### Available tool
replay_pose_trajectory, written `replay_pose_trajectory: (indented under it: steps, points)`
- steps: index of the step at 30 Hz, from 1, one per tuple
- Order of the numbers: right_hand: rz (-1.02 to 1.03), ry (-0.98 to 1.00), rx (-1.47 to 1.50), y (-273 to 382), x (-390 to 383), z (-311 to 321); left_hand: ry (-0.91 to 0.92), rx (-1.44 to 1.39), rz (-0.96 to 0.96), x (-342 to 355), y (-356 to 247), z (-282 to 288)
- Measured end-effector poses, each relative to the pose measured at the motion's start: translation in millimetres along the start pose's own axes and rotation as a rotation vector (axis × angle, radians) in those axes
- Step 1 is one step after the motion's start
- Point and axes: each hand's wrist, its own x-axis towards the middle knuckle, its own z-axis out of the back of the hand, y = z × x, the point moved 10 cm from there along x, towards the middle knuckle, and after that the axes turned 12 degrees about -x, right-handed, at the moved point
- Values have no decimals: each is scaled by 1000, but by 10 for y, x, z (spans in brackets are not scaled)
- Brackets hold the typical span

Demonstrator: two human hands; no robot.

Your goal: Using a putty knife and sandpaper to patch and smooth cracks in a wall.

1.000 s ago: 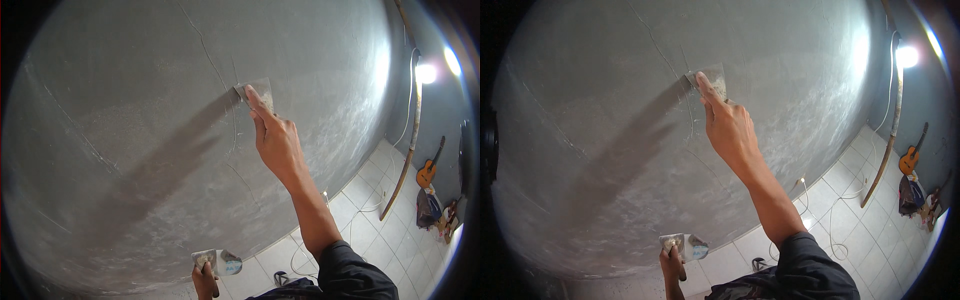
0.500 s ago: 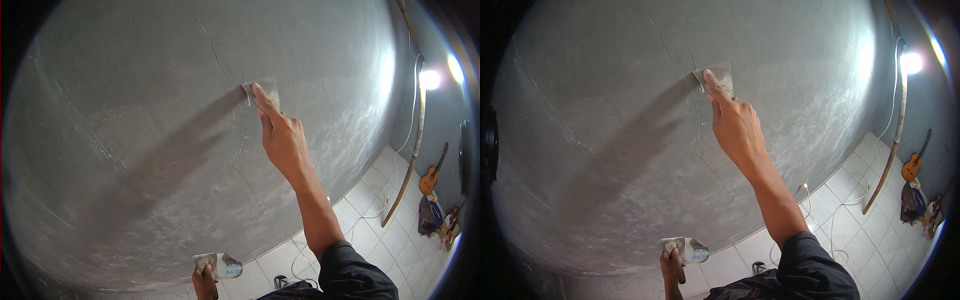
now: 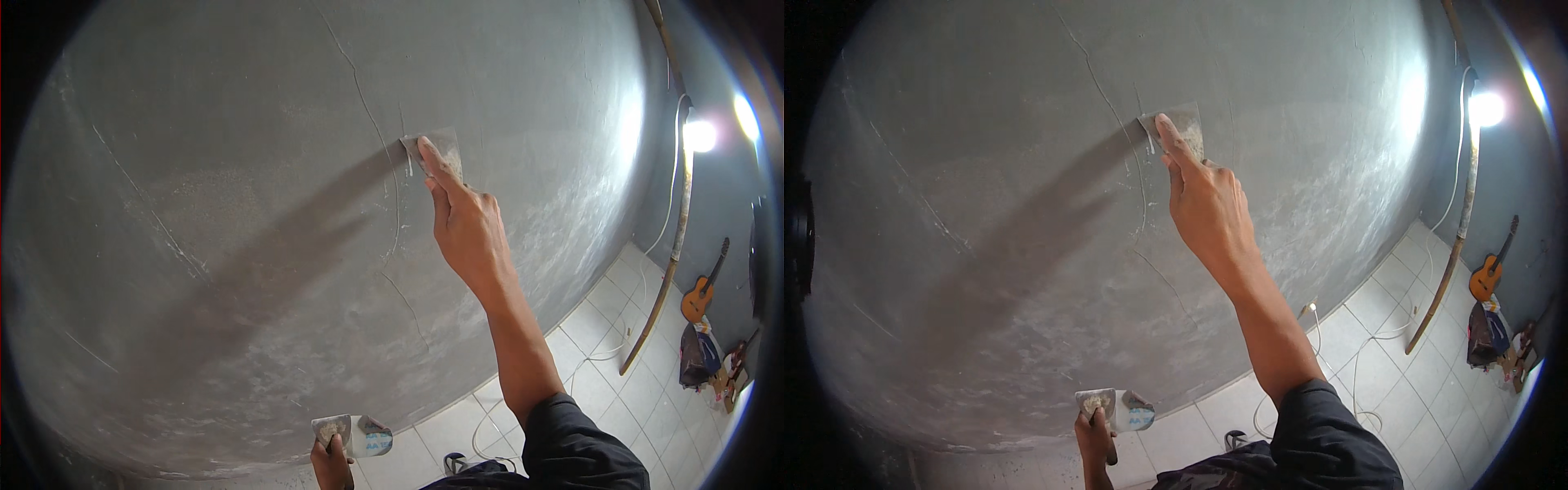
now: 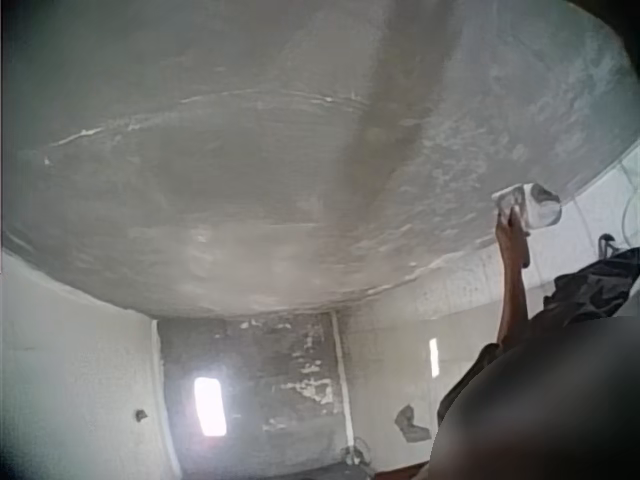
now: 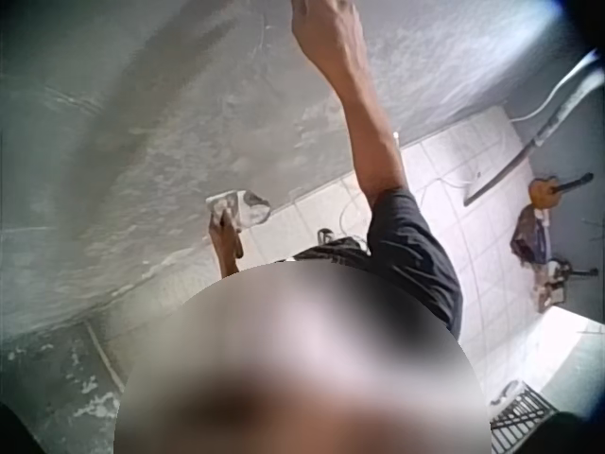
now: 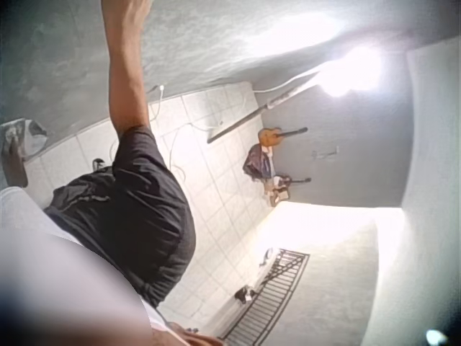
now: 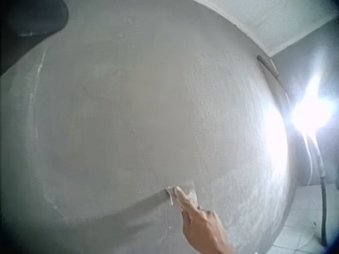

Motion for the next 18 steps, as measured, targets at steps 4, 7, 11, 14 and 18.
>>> replay_pose_trajectory:
  steps: [4, 7, 11, 14, 18]
  points:
    - [23, -81, 24, -14, 9, 13, 30, -49, -50, 69, 37, -78]
    - [-16, -27, 100, 70, 50, 9, 0, 35, -84, 43, -17, 4]
    - [21, -49, 49, 27, 10, -7, 5, 78, -142, 40, -143, -51]
    - [1, -84, 51, 66, 76, 52, 9, 98, -225, 83, -127, -39]
    - [21, -77, 16, 23, 43, 6, 32, -15, -39, 65, 65, -27]
